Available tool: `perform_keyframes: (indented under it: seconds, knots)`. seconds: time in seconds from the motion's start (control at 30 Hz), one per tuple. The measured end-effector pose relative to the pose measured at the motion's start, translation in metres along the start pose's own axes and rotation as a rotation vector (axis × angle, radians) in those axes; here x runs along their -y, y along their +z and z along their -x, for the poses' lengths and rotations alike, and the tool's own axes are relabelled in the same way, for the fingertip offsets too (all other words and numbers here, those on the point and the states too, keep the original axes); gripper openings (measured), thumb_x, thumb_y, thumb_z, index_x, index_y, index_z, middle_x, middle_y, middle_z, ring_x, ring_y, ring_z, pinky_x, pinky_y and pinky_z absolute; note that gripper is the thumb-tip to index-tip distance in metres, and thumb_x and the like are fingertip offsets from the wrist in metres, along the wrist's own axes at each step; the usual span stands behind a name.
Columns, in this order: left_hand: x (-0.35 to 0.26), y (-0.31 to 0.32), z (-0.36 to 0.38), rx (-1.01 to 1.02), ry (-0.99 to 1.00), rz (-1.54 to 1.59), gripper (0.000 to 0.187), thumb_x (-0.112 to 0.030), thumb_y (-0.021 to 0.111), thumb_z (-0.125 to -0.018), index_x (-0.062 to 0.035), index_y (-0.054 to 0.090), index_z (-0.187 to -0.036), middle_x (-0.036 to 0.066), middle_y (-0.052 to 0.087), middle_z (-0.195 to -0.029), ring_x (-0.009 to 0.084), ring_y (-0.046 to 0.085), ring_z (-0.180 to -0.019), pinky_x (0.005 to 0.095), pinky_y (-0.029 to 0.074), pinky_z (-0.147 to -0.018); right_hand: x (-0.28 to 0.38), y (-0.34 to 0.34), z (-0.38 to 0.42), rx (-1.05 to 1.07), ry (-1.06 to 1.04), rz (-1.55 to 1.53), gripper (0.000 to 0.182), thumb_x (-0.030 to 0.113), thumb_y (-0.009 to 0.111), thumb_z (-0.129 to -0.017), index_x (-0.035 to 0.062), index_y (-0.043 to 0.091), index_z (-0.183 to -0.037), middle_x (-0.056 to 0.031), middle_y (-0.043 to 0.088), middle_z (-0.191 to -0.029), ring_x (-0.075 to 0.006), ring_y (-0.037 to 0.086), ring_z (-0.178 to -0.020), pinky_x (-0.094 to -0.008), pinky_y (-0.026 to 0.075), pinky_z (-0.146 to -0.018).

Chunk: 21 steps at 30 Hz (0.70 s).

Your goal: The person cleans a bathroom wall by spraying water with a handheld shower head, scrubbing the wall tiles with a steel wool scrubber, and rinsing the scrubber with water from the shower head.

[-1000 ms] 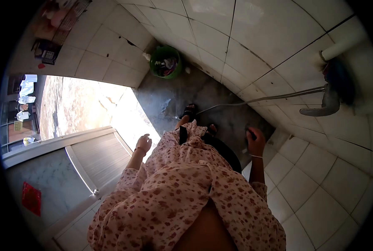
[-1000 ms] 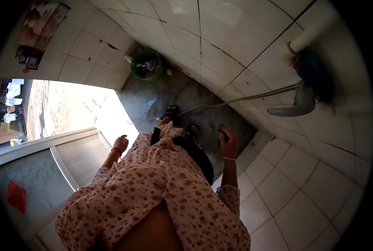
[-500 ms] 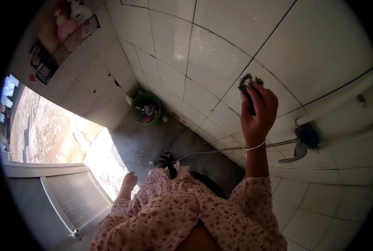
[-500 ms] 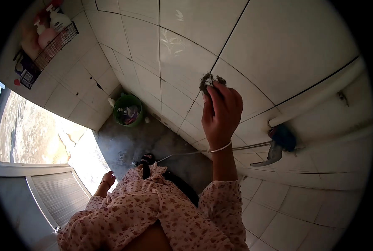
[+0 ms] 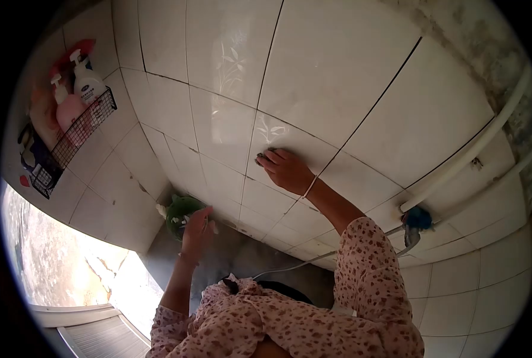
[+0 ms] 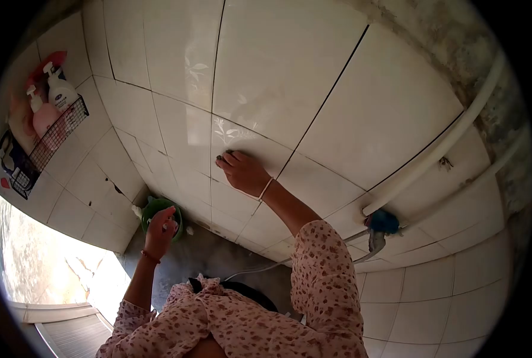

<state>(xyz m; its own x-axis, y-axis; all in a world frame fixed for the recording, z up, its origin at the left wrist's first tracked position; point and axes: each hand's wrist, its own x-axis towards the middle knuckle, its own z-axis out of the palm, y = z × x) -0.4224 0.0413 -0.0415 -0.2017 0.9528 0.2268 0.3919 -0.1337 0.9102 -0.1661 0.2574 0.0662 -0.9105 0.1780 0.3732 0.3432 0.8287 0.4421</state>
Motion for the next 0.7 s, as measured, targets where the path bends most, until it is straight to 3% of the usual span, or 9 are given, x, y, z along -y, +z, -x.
perform_keyframes:
  seconds: [0.03, 0.1, 0.23, 0.3, 0.43, 0.5, 0.57, 0.63, 0.7]
  knots:
    - [-0.025, -0.004, -0.021, 0.037, 0.091, -0.058, 0.039, -0.005, 0.059, -0.091, -0.006, 0.059, -0.13, 0.015, 0.061, -0.128, 0.0281, 0.059, -0.113, 0.036, 0.049, -0.095, -0.017, -0.031, -0.019, -0.173, -0.036, 0.114, 0.028, 0.017, 0.066, -0.09, 0.0027, 0.068, -0.115, -0.0031, 0.064, -0.113, -0.0213, 0.057, -0.111, -0.0327, 0.05, -0.094]
    - [-0.062, -0.004, -0.052, 0.096, 0.227, -0.021, 0.039, -0.004, 0.059, -0.091, -0.0058, 0.058, -0.131, 0.014, 0.059, -0.129, 0.0269, 0.059, -0.114, 0.0358, 0.049, -0.095, -0.048, -0.112, -0.054, -0.466, 0.208, 0.181, 0.023, 0.013, 0.073, -0.084, 0.0049, 0.069, -0.105, -0.0044, 0.063, -0.109, -0.0234, 0.062, -0.098, -0.0329, 0.054, -0.083]
    - [-0.095, 0.022, -0.094, 0.2, 0.349, 0.16, 0.045, 0.002, 0.059, -0.089, -0.0052, 0.055, -0.134, 0.01, 0.059, -0.131, 0.0222, 0.059, -0.117, 0.0342, 0.05, -0.097, -0.107, -0.228, -0.072, -0.82, 0.417, 0.595, 0.027, -0.004, 0.071, -0.076, 0.0086, 0.073, -0.099, -0.0056, 0.063, -0.109, -0.0287, 0.057, -0.098, -0.0392, 0.05, -0.083]
    - [-0.112, 0.041, -0.109, 0.197, 0.383, 0.261, 0.049, 0.003, 0.059, -0.089, -0.0056, 0.053, -0.136, 0.011, 0.058, -0.131, 0.0233, 0.058, -0.12, 0.0353, 0.05, -0.098, -0.099, -0.21, -0.074, -0.788, 0.483, 0.577, 0.026, -0.004, 0.071, -0.076, 0.0085, 0.073, -0.099, -0.006, 0.062, -0.109, -0.0279, 0.055, -0.098, -0.037, 0.049, -0.082]
    - [-0.131, 0.067, -0.127, 0.064, 0.414, 0.424, 0.051, 0.002, 0.06, -0.088, -0.0032, 0.049, -0.138, 0.016, 0.052, -0.135, 0.0265, 0.057, -0.12, 0.0361, 0.053, -0.093, -0.005, -0.042, -0.041, -0.194, 0.321, 0.079, 0.018, 0.009, 0.069, -0.08, 0.0049, 0.067, -0.098, -0.005, 0.061, -0.103, -0.0231, 0.058, -0.102, -0.0324, 0.052, -0.087]
    - [-0.123, 0.074, -0.123, -0.005, 0.32, 0.417, 0.05, 0.006, 0.057, -0.086, -0.0019, 0.05, -0.136, 0.016, 0.053, -0.132, 0.0243, 0.058, -0.117, 0.0334, 0.055, -0.089, 0.03, 0.008, 0.001, -0.072, 0.441, -0.065, 0.015, 0.009, 0.068, -0.082, 0.004, 0.066, -0.096, -0.006, 0.062, -0.105, -0.0239, 0.06, -0.102, -0.0344, 0.053, -0.087]
    - [-0.112, 0.08, -0.117, -0.086, 0.303, 0.379, 0.05, 0.008, 0.056, -0.086, -0.0021, 0.051, -0.134, 0.015, 0.053, -0.13, 0.0237, 0.059, -0.114, 0.0323, 0.056, -0.087, 0.035, -0.01, 0.01, -0.101, 0.429, 0.014, 0.011, 0.01, 0.07, -0.082, 0.0055, 0.069, -0.092, -0.0032, 0.063, -0.105, -0.0244, 0.059, -0.098, -0.0381, 0.054, -0.081]
    - [-0.109, 0.087, -0.115, 0.059, 0.178, 0.414, 0.049, 0.012, 0.052, -0.086, -0.0019, 0.052, -0.133, 0.014, 0.054, -0.128, 0.0233, 0.06, -0.112, 0.0317, 0.056, -0.09, 0.026, -0.048, 0.001, -0.269, 0.576, 0.05, 0.008, 0.008, 0.071, -0.081, 0.0067, 0.069, -0.089, -0.0019, 0.062, -0.106, -0.0249, 0.058, -0.097, -0.0386, 0.052, -0.08]
    - [-0.133, 0.099, -0.115, 0.081, 0.372, 0.444, 0.056, 0.013, 0.051, -0.086, -0.0022, 0.049, -0.139, 0.017, 0.052, -0.137, 0.0282, 0.056, -0.124, 0.0357, 0.053, -0.098, 0.017, -0.088, -0.013, -0.496, 0.757, 0.108, 0.009, 0.006, 0.072, -0.082, 0.0073, 0.07, -0.091, -0.002, 0.062, -0.106, -0.0251, 0.057, -0.099, -0.0382, 0.051, -0.081]
